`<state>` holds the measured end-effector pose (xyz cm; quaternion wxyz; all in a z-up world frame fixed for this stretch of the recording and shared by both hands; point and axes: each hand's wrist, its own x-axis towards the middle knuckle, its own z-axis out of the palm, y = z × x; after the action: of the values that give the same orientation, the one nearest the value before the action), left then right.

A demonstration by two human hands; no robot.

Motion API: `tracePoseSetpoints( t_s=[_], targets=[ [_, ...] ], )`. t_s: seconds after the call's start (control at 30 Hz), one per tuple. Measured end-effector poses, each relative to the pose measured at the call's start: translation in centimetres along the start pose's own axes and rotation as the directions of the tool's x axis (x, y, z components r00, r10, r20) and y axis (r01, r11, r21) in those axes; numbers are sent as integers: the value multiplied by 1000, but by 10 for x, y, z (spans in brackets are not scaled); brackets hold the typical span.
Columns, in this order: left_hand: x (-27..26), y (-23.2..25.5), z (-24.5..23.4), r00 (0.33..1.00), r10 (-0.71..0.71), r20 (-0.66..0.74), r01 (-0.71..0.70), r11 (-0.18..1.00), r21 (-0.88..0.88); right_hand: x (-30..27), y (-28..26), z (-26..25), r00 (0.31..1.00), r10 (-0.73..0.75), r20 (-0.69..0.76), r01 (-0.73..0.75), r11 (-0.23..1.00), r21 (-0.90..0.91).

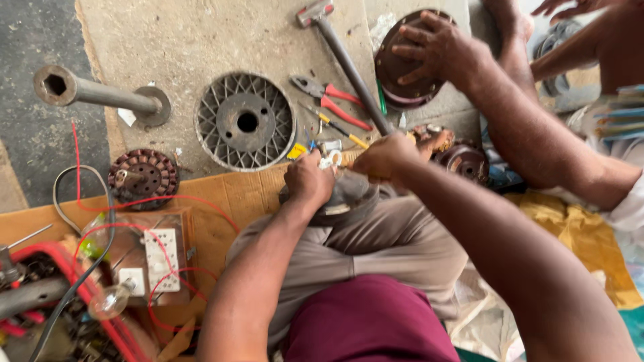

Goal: The person wires a fan motor using a screwdriver, connecting various wires to the terminal while sitting on the floor.

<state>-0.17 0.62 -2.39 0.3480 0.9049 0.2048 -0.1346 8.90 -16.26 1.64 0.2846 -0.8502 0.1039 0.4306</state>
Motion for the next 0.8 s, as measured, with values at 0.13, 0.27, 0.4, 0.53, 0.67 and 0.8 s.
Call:
tracePoseSetpoints(
  t_s=[0.13, 0.27, 0.4, 0.53, 0.67, 0.8],
  targets=[
    [4, 5, -1, 1000, -19, 6, 19, 1000, -16, 22, 12, 5, 948, 217, 232, -303, 837, 456],
    [4, -1, 7, 999, 11, -48, -12, 999, -30, -11, 3, -3, 990, -120, 72, 122, 992, -35],
    [2, -7, 10, 998, 33, -57, -33, 999, -9, -37, -4, -10, 573, -816, -77, 741, 556, -377],
    [1, -5, 2, 1000, 9, -18, -9, 1000, -19, -44, -15, -10, 701, -709, -84, 625, 666, -406],
    [-1, -4, 0, 999, 31, -26, -31, 999, -19, -37, -15, -7, 740, -667, -88, 580, 698, -419],
    [-1, -5, 1, 998, 36, -50, -39, 998, -46, 1, 4, 4, 791, -607, -73, 540, 750, -383]
  ],
)
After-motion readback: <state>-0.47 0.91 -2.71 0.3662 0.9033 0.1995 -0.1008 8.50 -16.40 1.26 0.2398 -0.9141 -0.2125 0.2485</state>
